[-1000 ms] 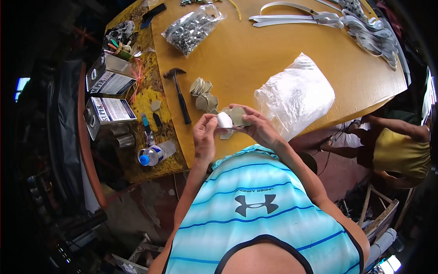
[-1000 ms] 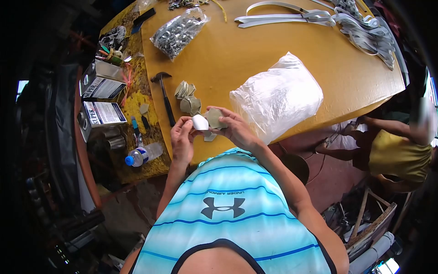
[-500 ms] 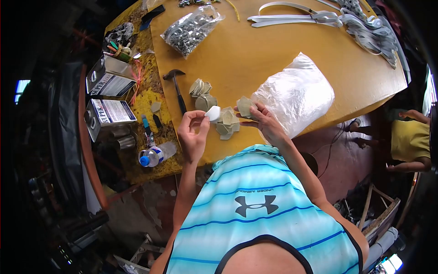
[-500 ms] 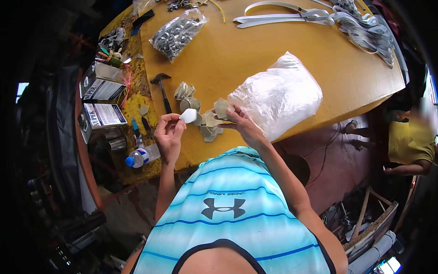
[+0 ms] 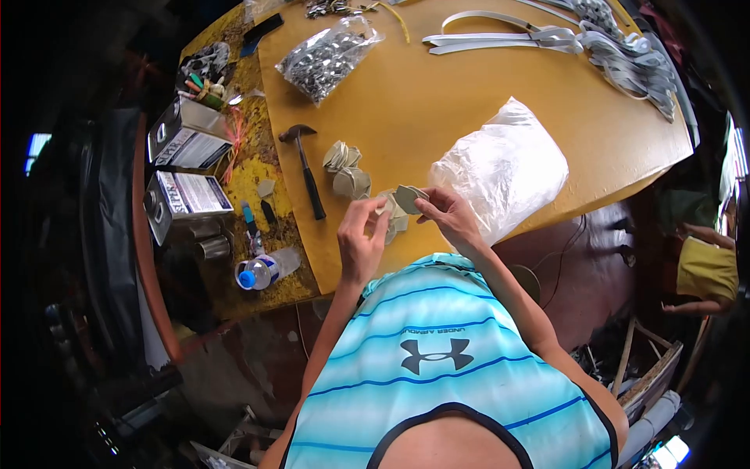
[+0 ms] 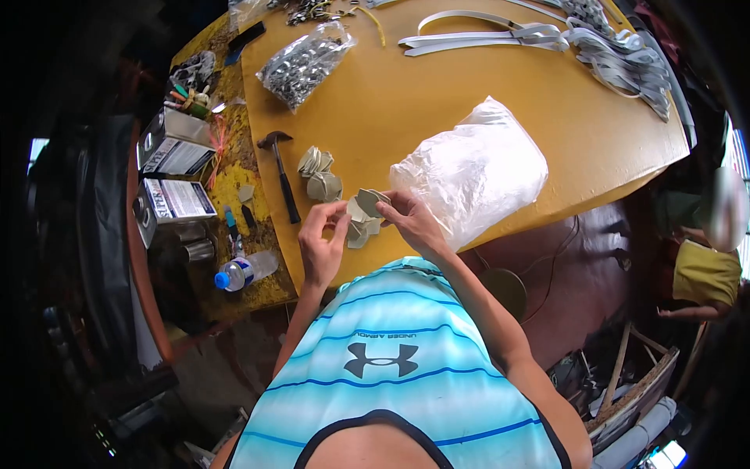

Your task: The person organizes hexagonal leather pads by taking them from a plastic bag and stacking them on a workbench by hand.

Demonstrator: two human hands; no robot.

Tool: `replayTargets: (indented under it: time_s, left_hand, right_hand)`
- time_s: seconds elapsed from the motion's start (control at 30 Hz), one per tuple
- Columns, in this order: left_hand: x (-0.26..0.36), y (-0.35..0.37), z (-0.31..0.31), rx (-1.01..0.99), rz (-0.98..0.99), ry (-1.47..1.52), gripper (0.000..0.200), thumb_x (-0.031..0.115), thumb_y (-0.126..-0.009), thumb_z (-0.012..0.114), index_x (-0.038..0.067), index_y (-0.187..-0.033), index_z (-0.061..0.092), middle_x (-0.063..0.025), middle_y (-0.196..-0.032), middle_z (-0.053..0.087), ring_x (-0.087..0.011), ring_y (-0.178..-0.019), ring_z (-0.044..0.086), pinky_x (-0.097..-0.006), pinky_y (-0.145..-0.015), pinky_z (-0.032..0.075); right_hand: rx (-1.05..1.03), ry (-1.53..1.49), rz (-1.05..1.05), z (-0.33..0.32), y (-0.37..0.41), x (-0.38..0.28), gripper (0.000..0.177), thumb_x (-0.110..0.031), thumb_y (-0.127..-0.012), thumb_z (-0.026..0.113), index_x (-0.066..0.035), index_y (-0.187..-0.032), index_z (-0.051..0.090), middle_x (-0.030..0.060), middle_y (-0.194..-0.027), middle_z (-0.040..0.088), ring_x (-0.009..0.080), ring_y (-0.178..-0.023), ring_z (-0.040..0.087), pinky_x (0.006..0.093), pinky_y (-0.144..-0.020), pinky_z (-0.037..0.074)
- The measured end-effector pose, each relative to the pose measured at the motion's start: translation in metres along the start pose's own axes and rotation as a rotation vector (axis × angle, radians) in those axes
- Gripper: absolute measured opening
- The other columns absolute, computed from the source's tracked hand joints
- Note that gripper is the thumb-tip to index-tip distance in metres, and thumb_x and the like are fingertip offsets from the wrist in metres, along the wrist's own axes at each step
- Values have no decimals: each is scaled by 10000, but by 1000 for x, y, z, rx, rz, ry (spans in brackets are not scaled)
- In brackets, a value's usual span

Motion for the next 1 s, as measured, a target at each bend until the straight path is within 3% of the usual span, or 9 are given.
replayTargets:
  time_s: [0.17,0.3,0.4,0.47,0.57,0.6,0.67,0.77,1.0]
  left_hand:
    - [3,-19,-1,-18,99,-50,206,4,-802,724,19,-996,657,-74,-953,618,-151,-699,604,-280,-624,498]
    - [-4,-18,0,-37,152,-157,170,-2,-797,729,16,-930,624,-80,-938,588,-173,-700,613,-294,-623,506]
    - [-4,-13,5,8,280,-224,152,10,-807,724,27,-903,607,-89,-928,576,-221,-709,619,-327,-624,508]
    - [3,-9,6,-6,376,-253,152,12,-809,722,33,-907,608,-92,-933,575,-244,-725,620,-343,-623,506]
    - [8,0,6,-27,514,-275,159,15,-806,722,40,-914,608,-96,-942,574,-280,-769,620,-371,-619,499]
    - [9,5,5,-38,554,-267,166,15,-802,724,42,-917,608,-96,-946,574,-294,-796,618,-384,-616,494]
    - [8,18,-2,-62,542,-250,209,-20,-787,738,36,-948,618,-106,-966,578,-274,-856,624,-366,-636,511]
    - [9,27,-14,41,666,-165,262,-128,-767,722,-12,-975,612,-158,-1082,547,-293,-957,643,-354,-790,585]
    - [30,22,-21,121,742,-84,310,-163,-715,734,-44,-975,615,-168,-1104,532,-355,-967,654,-398,-808,600]
  right_hand:
    - [-85,-5,-10,10,1,1,305,-205,-946,644,34,-1135,647,68,-960,699,115,-839,635,254,-756,527]
    - [-73,27,-51,10,0,5,301,-197,-936,656,24,-1141,646,69,-984,696,110,-855,635,262,-777,533]
    - [-44,-108,64,11,2,-3,290,-195,-944,642,30,-1128,644,65,-989,690,124,-868,642,267,-818,536]
    - [-67,-500,195,9,2,7,294,-193,-951,630,38,-1132,630,73,-1051,669,153,-941,647,261,-846,534]
    - [-25,-680,221,6,-1,15,343,-196,-955,619,42,-1197,576,100,-1143,629,195,-1026,637,269,-887,536]
    - [-20,-685,218,4,-2,12,343,-196,-955,619,42,-1197,576,100,-1143,629,195,-1026,637,269,-887,536]
    - [189,-725,243,-2,-3,4,403,-205,-955,618,29,-1267,517,129,-1224,583,225,-1079,619,282,-942,532]
    - [143,-691,166,-12,-1,2,444,-209,-938,644,23,-1283,490,141,-1240,567,240,-1080,614,301,-964,532]
    - [95,-646,128,-11,-5,1,438,-239,-912,685,1,-1238,517,114,-1163,593,195,-1058,602,305,-939,536]
Point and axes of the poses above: each hand's wrist, its own y-axis away from the middle knuckle, its own z-axis out of the palm, x = y × z, the point moved 1 cm from there along -y, towards the middle knuckle
